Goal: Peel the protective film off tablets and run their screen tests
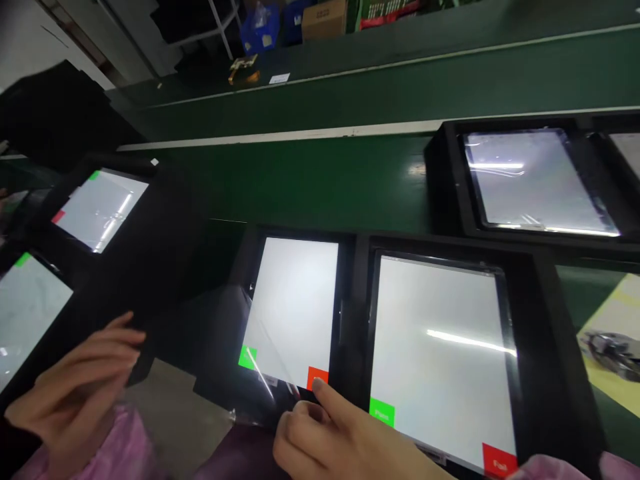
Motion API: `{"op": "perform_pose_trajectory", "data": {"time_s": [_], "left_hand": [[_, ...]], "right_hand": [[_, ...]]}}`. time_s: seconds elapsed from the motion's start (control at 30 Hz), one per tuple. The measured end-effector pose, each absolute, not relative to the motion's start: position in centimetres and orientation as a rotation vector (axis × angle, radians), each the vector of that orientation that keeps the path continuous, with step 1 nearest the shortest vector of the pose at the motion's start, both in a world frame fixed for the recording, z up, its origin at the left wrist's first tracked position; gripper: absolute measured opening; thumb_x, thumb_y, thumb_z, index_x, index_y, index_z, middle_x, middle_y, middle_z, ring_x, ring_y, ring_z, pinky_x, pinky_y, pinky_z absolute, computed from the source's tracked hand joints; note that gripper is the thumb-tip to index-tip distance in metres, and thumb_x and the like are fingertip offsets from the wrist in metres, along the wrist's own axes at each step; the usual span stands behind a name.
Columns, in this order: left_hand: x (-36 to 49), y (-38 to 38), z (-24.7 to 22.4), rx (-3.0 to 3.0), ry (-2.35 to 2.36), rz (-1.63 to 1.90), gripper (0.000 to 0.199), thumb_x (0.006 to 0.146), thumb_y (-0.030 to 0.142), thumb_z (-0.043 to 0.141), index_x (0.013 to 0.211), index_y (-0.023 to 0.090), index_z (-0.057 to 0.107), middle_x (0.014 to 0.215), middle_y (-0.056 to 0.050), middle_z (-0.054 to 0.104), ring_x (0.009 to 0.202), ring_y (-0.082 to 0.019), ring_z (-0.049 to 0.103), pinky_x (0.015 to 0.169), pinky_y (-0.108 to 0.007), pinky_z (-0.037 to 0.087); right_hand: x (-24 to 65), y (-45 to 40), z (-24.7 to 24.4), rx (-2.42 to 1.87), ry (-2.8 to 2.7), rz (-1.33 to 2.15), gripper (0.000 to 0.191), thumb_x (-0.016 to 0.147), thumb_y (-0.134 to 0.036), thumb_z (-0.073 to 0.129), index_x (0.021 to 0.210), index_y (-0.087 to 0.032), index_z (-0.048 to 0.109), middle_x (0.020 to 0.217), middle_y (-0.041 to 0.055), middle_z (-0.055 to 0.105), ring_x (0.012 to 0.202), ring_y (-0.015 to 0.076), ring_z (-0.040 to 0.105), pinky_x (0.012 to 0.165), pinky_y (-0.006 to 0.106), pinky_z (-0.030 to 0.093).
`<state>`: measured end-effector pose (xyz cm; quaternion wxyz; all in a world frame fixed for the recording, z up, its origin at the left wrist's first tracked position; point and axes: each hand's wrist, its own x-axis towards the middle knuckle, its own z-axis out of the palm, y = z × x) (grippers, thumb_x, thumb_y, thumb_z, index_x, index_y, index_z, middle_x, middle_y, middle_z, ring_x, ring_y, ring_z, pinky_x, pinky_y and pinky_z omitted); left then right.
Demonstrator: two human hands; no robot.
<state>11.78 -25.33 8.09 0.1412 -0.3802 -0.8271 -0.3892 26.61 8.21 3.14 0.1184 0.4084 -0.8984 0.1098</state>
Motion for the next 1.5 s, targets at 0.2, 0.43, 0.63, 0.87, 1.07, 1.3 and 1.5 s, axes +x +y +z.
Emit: {"op": "perform_pose_trajectory", "data": {"time_s": [0.2, 0.43, 0.63, 0.87, 1.07, 1.3, 1.5], "left_hand": [[5.4, -18.4, 4.9, -0.914, -2.490, -1.192, 0.029, 0.099, 0.025, 0.069, 0.126, 0.033, 0.075, 0.116, -0.003, 0.068, 0.110, -0.022, 0.069, 0.104, -0.045, 0.060], [-0.9, -8.8, 1.2, -1.226, -2.694, -0.623, 0.027, 0.107, 0.032, 0.056, 0.113, 0.025, 0.081, 0.137, -0.013, 0.065, 0.135, -0.036, 0.055, 0.123, -0.068, 0.033], [-2.9, -8.6, -0.9, -1.032, -2.604, -0.742, 0.021, 0.101, 0.035, 0.066, 0.099, 0.022, 0.083, 0.128, -0.012, 0.066, 0.128, -0.033, 0.059, 0.114, -0.053, 0.046], [-3.8, -9.3, -1.7, -1.063, -2.643, -1.184, 0.028, 0.099, 0.043, 0.065, 0.094, 0.022, 0.083, 0.127, -0.010, 0.070, 0.124, -0.028, 0.066, 0.112, -0.048, 0.053], [-4.0, -9.3, -2.2, -1.025, -2.651, -1.360, 0.029, 0.095, 0.047, 0.068, 0.097, 0.023, 0.085, 0.127, -0.009, 0.071, 0.125, -0.028, 0.067, 0.111, -0.045, 0.054], [-3.6, -9.3, -2.9, -0.977, -2.596, -1.395, 0.023, 0.096, 0.042, 0.070, 0.092, 0.024, 0.083, 0.124, -0.009, 0.072, 0.118, -0.026, 0.071, 0.104, -0.043, 0.059], [-3.7, -9.3, -3.4, -0.976, -2.539, -1.428, 0.021, 0.096, 0.038, 0.069, 0.089, 0.024, 0.083, 0.122, -0.009, 0.073, 0.117, -0.025, 0.072, 0.102, -0.041, 0.060]], "right_hand": [[24.2, 7.8, 4.5, 1.199, -2.515, 0.370, 0.025, 0.097, -0.014, 0.058, 0.076, -0.019, 0.071, 0.085, 0.0043, 0.059, 0.079, 0.0194, 0.048, 0.072, 0.037, 0.048], [15.6, 11.0, 3.9, 0.775, -2.679, 0.795, 0.017, 0.100, -0.011, 0.064, 0.091, -0.018, 0.076, 0.078, 0.0004, 0.059, 0.065, 0.0135, 0.052, 0.058, 0.030, 0.038], [10.0, 17.0, 6.0, 0.013, -2.379, 1.350, 0.006, 0.089, -0.030, 0.081, 0.090, -0.025, 0.079, 0.077, -0.0028, 0.060, 0.062, 0.0120, 0.050, 0.058, 0.029, 0.042], [9.9, 18.2, 10.1, 0.002, -2.179, 1.361, 0.005, 0.090, -0.024, 0.081, 0.088, -0.024, 0.076, 0.090, -0.0007, 0.073, 0.057, 0.0078, 0.049, 0.050, 0.026, 0.043], [9.5, 18.4, 11.8, 0.063, -2.127, 1.310, 0.007, 0.092, -0.020, 0.081, 0.088, -0.021, 0.074, 0.087, -0.0020, 0.073, 0.052, 0.0062, 0.054, 0.044, 0.023, 0.047], [9.9, 18.0, 12.1, 0.162, -2.123, 1.300, 0.006, 0.094, -0.021, 0.078, 0.091, -0.023, 0.072, 0.093, -0.0036, 0.073, 0.053, 0.0061, 0.056, 0.048, 0.026, 0.048], [10.2, 17.8, 12.0, 0.195, -2.143, 1.240, 0.006, 0.095, -0.022, 0.077, 0.094, -0.022, 0.071, 0.094, -0.0045, 0.072, 0.060, 0.0060, 0.059, 0.048, 0.023, 0.047]]}}
